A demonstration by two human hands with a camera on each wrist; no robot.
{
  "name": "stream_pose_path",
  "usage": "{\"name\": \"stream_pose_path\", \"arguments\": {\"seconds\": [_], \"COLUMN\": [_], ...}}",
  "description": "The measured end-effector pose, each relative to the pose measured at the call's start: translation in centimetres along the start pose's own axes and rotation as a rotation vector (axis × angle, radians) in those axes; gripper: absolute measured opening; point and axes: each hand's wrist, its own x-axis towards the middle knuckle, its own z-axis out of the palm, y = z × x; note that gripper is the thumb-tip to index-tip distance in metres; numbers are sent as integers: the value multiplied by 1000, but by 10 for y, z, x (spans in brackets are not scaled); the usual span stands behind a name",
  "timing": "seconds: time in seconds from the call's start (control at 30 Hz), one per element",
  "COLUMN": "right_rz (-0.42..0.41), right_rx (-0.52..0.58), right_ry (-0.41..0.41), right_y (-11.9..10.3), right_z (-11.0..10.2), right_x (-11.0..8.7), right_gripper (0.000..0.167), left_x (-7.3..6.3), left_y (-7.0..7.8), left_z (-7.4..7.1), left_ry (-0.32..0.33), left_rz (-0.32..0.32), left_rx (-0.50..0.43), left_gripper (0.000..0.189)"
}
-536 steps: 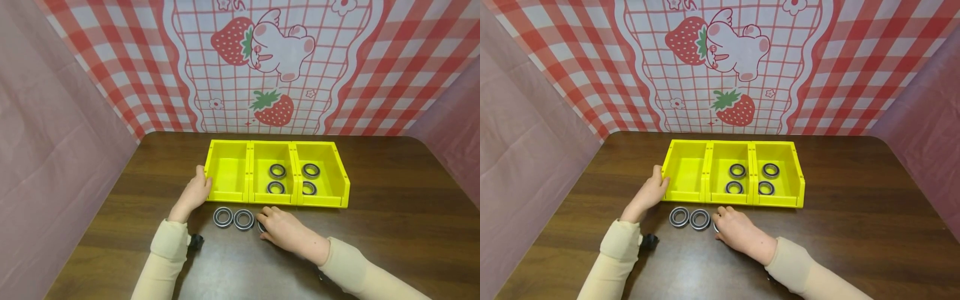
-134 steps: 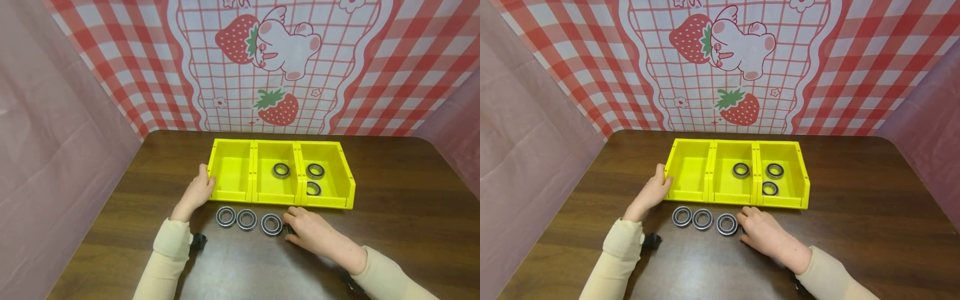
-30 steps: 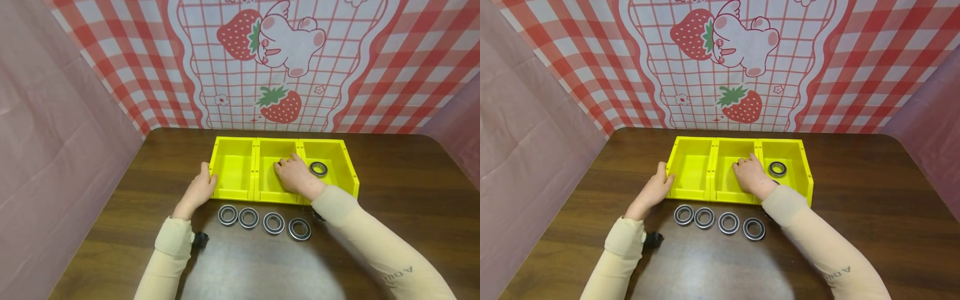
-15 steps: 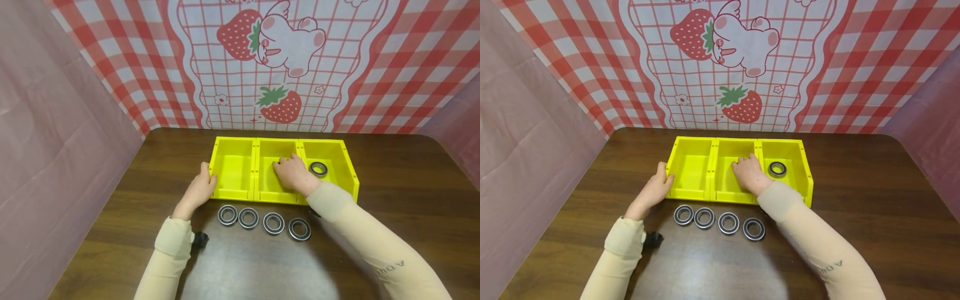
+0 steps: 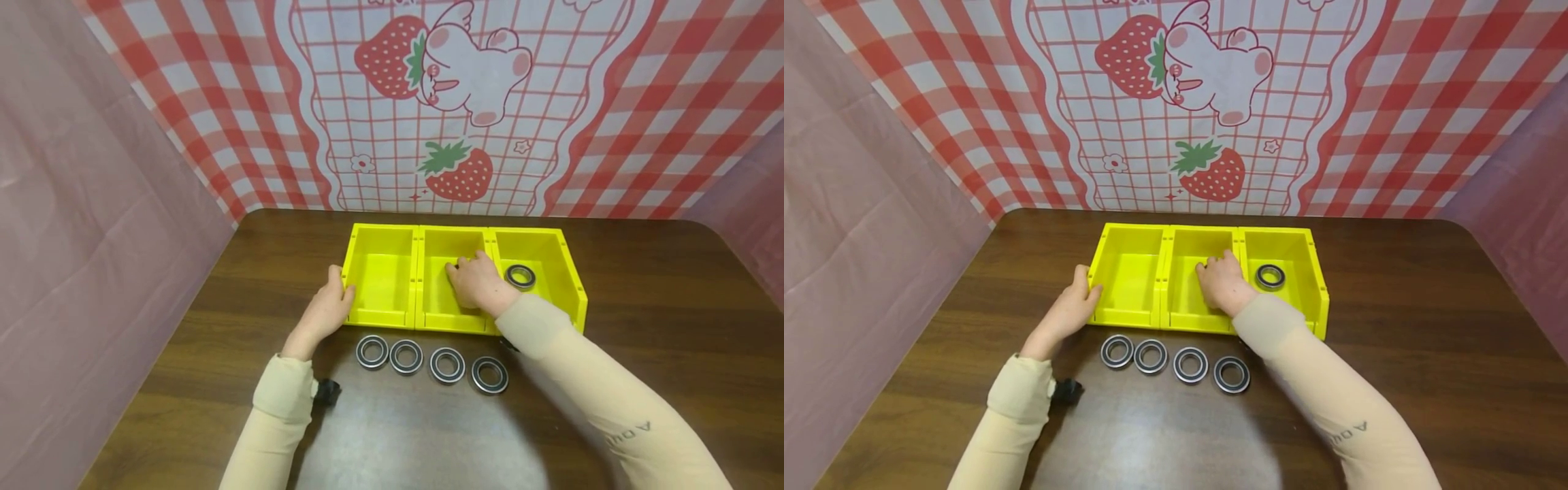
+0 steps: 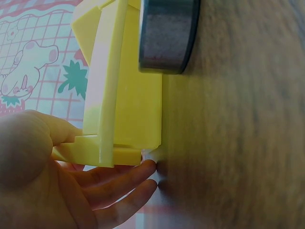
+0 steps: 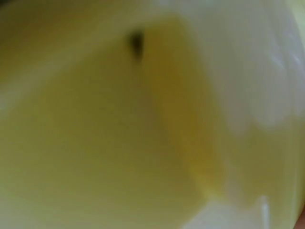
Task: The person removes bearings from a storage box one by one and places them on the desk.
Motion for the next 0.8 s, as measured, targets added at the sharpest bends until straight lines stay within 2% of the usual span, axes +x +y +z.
{"name": "stream_pose_path", "arguments": {"seconds": [0.13,0.23,0.53,0.8], "right_rz": [-1,-4,-16,-17], "right_rx": [-15,-21,-12,-10], "right_ry": [-51,-57,39,56], "right_y": [-1,-1,0,0], "right_z": [-2,-2,2,3], "right_x": [0,0,-1,0], "right_gripper": [62,61,33,36], "left_x": [0,0,-1,-1], "left_y": [0,0,-1,-1], "left_z": [0,0,1,0], "left_ry": [0,4,17,6], "left_rz": [-1,2,32,23], "left_rx": [-1,-2,9,-4], "left_gripper": [33,32,31,32]}}
